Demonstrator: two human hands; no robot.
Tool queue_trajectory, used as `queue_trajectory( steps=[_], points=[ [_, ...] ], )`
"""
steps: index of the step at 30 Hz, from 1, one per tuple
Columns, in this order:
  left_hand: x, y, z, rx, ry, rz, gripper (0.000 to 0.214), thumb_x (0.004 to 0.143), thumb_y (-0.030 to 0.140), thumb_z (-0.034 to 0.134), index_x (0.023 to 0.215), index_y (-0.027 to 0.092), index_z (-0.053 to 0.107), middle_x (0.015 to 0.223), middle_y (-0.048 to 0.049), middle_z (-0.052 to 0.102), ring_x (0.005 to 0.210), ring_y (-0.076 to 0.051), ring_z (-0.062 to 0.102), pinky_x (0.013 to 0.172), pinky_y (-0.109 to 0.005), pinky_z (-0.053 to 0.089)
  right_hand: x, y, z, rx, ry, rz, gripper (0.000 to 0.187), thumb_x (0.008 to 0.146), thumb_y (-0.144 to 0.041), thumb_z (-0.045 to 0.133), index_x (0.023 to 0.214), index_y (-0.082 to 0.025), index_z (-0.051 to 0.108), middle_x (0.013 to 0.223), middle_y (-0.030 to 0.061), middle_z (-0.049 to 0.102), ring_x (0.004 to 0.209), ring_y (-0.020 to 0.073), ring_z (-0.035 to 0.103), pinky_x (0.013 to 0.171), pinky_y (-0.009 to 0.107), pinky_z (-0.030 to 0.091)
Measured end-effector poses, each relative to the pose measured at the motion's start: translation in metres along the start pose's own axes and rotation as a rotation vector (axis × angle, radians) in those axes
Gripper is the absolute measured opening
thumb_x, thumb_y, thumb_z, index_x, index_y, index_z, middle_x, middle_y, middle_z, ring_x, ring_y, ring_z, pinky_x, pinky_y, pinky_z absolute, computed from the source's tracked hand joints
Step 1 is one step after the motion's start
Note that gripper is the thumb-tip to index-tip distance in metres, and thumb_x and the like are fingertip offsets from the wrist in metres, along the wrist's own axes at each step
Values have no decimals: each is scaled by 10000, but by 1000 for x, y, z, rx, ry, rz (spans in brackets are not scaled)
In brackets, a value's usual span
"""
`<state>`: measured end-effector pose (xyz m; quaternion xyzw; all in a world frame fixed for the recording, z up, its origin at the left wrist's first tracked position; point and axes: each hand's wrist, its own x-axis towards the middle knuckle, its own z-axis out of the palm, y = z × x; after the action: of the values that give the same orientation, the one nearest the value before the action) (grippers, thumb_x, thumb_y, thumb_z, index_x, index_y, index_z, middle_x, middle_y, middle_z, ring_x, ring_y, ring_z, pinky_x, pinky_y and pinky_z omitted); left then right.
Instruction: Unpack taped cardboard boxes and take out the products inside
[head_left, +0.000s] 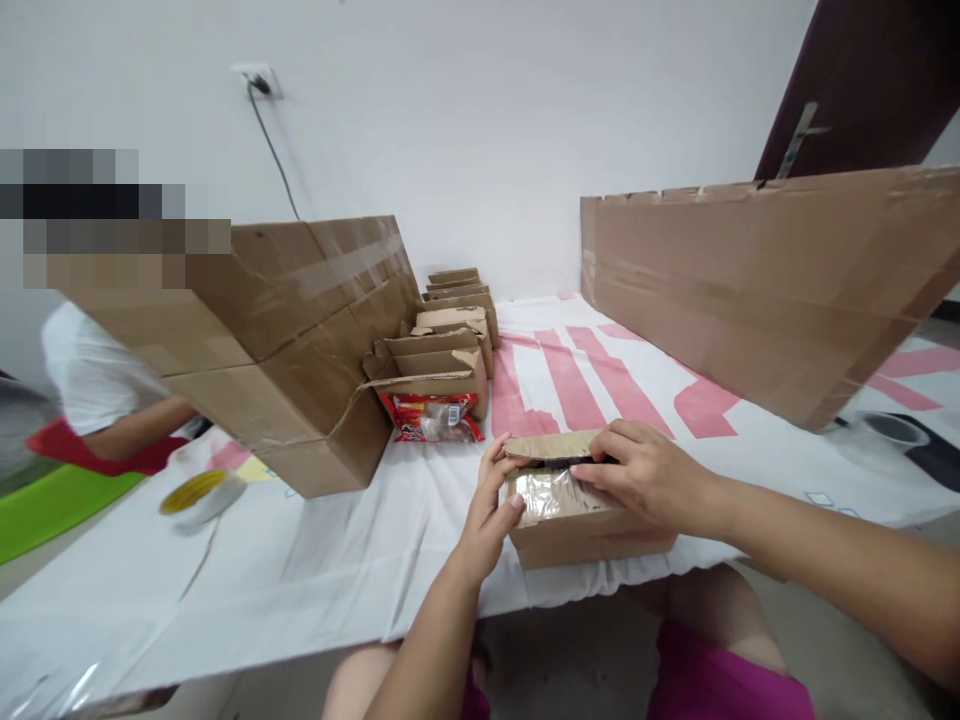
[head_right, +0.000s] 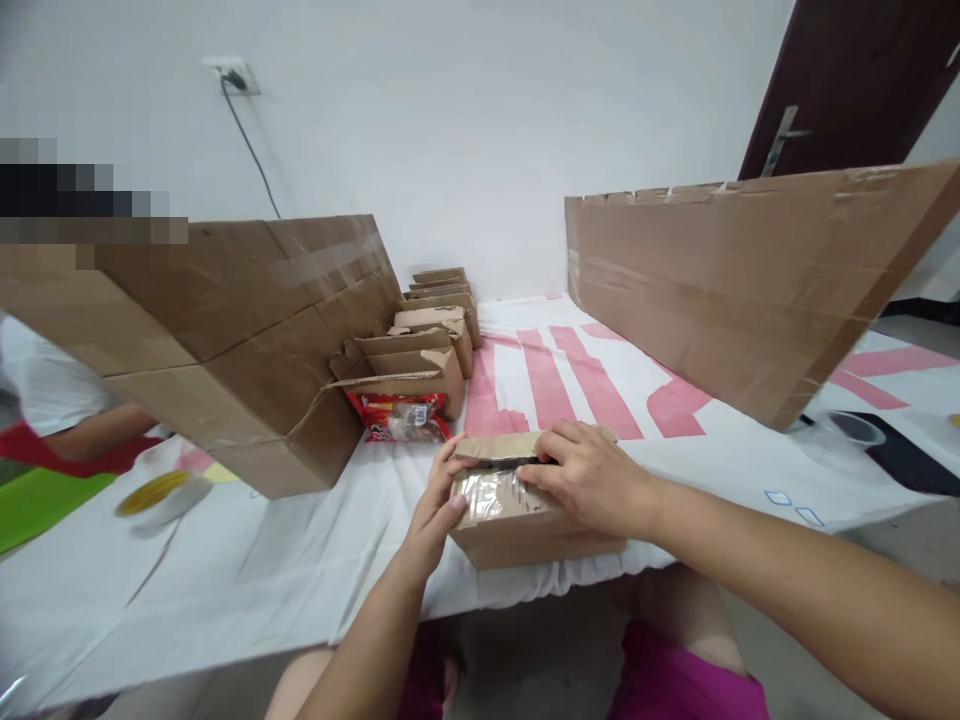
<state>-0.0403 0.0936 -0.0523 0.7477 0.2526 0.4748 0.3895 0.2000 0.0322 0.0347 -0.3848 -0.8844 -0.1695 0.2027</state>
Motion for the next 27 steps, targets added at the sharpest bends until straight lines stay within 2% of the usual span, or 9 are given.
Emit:
queue_trajectory(
  steps=[5,9,13,17,22,27],
  points=[
    [1,3,-3,46,-24,12,389,879,495,515,1145,218,580,1486,-122,301,1431,-316,209,1154,-493,183,2,-5,-2,76,32,18,201,927,-204,490,1025,-172,663,855,78,638,806,191,538,707,329,458],
    [0,10,-4,135,-16,35,349,892,472,509,1120,222,594,1485,-121,308,1404,-314,273,1140,-493,225,-11,-18,1,107,72,91,171,920,-224,508,958,-158,661,911,93,677,875,213,577,791,383,492],
    [-3,18,-4,209,-4,33,330,895,462,509,1097,228,624,1488,-112,304,1399,-316,283,1119,-488,273,-28,-31,8,60,96,115,232,920,-241,514,1069,-137,658,1003,113,693,950,235,602,844,404,517],
    [-3,24,-4,254,-40,-35,317,914,434,475,1080,241,664,1498,-98,288,1400,-320,284,1103,-513,301,-35,-33,11,59,102,122,289,890,-280,565,1130,-134,633,1094,135,685,1020,260,606,891,433,517],
    [1,43,-1,529,-96,-82,306,899,371,502,1128,256,669,1546,-84,230,1434,-331,196,1136,-562,220,-35,-30,14,86,108,159,223,864,-258,590,1045,-136,634,1105,152,655,1032,273,590,882,440,517],
    [6,67,14,808,-23,-140,316,838,353,594,1116,231,682,1535,-116,285,1426,-375,196,1106,-611,242,-35,-26,18,118,120,116,172,872,-251,582,1009,-158,632,1033,115,672,996,245,596,881,405,508]
  ],
)
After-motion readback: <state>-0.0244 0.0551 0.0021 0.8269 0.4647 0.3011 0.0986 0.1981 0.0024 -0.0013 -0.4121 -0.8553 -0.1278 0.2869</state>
